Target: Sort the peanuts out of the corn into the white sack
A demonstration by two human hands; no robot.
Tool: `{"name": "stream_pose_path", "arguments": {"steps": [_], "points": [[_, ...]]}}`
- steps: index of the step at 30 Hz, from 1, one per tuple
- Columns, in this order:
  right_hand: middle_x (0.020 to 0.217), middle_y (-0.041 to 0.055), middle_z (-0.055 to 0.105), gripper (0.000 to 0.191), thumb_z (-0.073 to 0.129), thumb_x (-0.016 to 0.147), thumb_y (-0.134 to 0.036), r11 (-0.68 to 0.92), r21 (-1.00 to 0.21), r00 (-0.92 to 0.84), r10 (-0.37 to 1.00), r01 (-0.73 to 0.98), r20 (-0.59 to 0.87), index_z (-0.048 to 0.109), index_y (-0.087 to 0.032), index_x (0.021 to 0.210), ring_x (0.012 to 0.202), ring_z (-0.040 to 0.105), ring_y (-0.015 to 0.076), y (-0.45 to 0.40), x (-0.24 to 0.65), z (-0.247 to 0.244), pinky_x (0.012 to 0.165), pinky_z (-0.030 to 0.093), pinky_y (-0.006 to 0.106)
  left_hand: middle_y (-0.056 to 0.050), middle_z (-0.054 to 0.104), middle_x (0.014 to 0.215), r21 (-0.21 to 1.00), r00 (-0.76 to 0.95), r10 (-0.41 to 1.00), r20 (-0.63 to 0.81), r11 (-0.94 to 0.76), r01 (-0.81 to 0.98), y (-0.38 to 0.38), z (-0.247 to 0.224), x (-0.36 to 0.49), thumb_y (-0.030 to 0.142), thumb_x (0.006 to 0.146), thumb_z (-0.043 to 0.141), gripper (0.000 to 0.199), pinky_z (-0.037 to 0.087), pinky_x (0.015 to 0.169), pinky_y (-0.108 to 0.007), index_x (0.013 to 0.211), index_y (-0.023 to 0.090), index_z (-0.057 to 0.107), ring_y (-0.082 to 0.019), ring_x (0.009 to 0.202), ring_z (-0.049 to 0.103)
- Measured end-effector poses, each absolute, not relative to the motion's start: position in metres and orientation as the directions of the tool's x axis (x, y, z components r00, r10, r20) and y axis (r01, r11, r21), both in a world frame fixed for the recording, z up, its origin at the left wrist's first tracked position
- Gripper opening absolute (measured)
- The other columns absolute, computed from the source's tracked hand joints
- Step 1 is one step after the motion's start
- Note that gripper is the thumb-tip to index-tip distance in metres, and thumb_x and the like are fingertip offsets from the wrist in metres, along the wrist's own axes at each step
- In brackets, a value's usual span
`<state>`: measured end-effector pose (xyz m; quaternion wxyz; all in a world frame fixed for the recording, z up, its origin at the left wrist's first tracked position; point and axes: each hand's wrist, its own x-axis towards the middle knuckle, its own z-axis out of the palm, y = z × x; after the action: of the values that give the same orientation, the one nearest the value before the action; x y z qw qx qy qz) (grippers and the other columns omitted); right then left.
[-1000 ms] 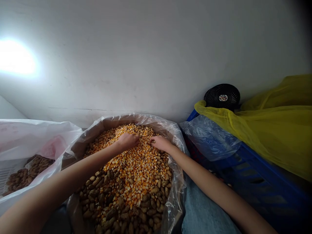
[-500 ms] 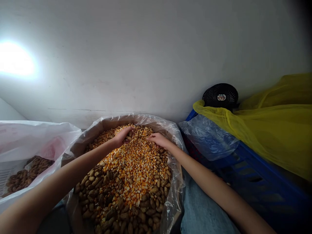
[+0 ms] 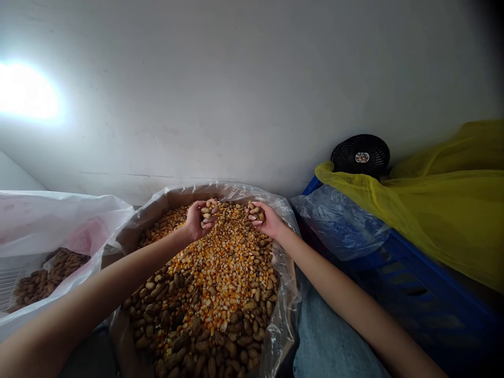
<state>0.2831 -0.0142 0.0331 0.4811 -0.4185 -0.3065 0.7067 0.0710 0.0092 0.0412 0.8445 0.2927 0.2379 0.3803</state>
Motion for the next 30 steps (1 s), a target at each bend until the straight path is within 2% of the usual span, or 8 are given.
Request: {"name": "stream_pose_path", "arguments": {"steps": [11, 14, 16, 18, 20, 22, 25, 30], "points": [[0.069, 0.0028, 0.055, 0.024, 0.035, 0.070, -0.030, -0.287, -0.904, -0.211, 0.950, -0.315, -0.228, 0.052, -0.018, 0.082, 0.054, 0.045, 0.0092, -0.018, 0.284, 0.040, 0.039, 0.029, 0.016, 0.003, 0.044, 0.061, 0.801, 0.604, 0.764, -0.226, 0.499, -0.332, 0.006, 0.042, 0.077, 0.040, 0.079, 0.036, 0.027, 0.011, 0.027, -0.012, 0.087, 0.018, 0.050, 0.000, 0.033, 0.020], [0.072, 0.0028, 0.057, 0.026, 0.037, 0.073, -0.038, -0.267, -0.926, -0.202, 0.955, -0.266, -0.218, 0.053, -0.019, 0.080, 0.053, 0.046, 0.0088, -0.019, 0.283, 0.039, 0.037, 0.028, 0.016, 0.005, 0.042, 0.056, 0.912, 0.635, 0.718, -0.285, 0.406, -0.050, 0.002, 0.039, 0.080, 0.046, 0.076, 0.040, 0.031, 0.012, 0.027, -0.014, 0.076, 0.017, 0.049, -0.001, 0.031, 0.022], [0.071, 0.0016, 0.056, 0.029, 0.041, 0.072, -0.045, -0.236, -0.962, -0.169, 0.962, -0.139, -0.212, 0.052, -0.018, 0.072, 0.048, 0.044, 0.0070, -0.020, 0.281, 0.036, 0.035, 0.024, 0.016, 0.004, 0.041, 0.052, 0.951, 0.657, 0.689, -0.306, 0.187, 0.247, -0.004, 0.039, 0.083, 0.049, 0.073, 0.043, 0.033, 0.019, 0.029, -0.016, 0.070, 0.016, 0.049, -0.003, 0.033, 0.029], [0.065, 0.0004, 0.055, 0.030, 0.047, 0.070, -0.046, -0.189, -0.974, -0.169, 0.963, 0.128, -0.209, 0.052, -0.017, 0.065, 0.044, 0.041, 0.0059, -0.022, 0.280, 0.032, 0.036, 0.023, 0.017, 0.002, 0.046, 0.052, 0.849, 0.694, 0.680, -0.237, -0.202, 0.487, -0.015, 0.040, 0.087, 0.045, 0.074, 0.043, 0.030, 0.030, 0.037, -0.018, 0.070, 0.016, 0.053, -0.007, 0.040, 0.040], [0.062, 0.0001, 0.055, 0.026, 0.052, 0.067, -0.041, -0.059, -0.889, -0.222, 0.959, 0.454, -0.177, 0.055, -0.016, 0.062, 0.046, 0.043, 0.0070, -0.026, 0.279, 0.029, 0.041, 0.028, 0.019, -0.001, 0.054, 0.057, 0.569, 0.763, 0.633, -0.133, -0.582, 0.582, -0.026, 0.039, 0.092, 0.039, 0.077, 0.040, 0.026, 0.037, 0.047, -0.023, 0.076, 0.018, 0.056, -0.012, 0.049, 0.050], [0.065, 0.0005, 0.059, 0.018, 0.054, 0.066, -0.034, 0.129, -0.728, -0.317, 0.940, 0.673, -0.127, 0.060, -0.017, 0.065, 0.055, 0.048, 0.0100, -0.029, 0.279, 0.027, 0.050, 0.033, 0.021, -0.005, 0.059, 0.063, 0.262, 0.827, 0.552, -0.108, -0.787, 0.559, -0.037, 0.035, 0.096, 0.035, 0.079, 0.036, 0.026, 0.039, 0.050, -0.027, 0.082, 0.018, 0.056, -0.017, 0.054, 0.055], [0.075, 0.0001, 0.062, 0.017, 0.053, 0.066, -0.027, 0.310, -0.561, -0.441, 0.891, 0.768, -0.112, 0.064, -0.020, 0.077, 0.066, 0.052, 0.0126, -0.031, 0.281, 0.025, 0.059, 0.034, 0.021, -0.009, 0.061, 0.062, 0.032, 0.863, 0.486, -0.139, -0.868, 0.495, -0.047, 0.024, 0.099, 0.030, 0.082, 0.032, 0.027, 0.039, 0.048, -0.029, 0.086, 0.016, 0.054, -0.021, 0.053, 0.057], [0.074, -0.0008, 0.062, 0.020, 0.052, 0.067, -0.026, 0.381, -0.501, -0.517, 0.840, 0.777, -0.164, 0.064, -0.021, 0.082, 0.066, 0.053, 0.0132, -0.031, 0.284, 0.026, 0.059, 0.034, 0.021, -0.011, 0.060, 0.061, -0.045, 0.859, 0.493, -0.139, -0.869, 0.492, -0.049, 0.013, 0.100, 0.025, 0.082, 0.034, 0.024, 0.041, 0.049, -0.029, 0.089, 0.012, 0.052, -0.022, 0.056, 0.059]]}}
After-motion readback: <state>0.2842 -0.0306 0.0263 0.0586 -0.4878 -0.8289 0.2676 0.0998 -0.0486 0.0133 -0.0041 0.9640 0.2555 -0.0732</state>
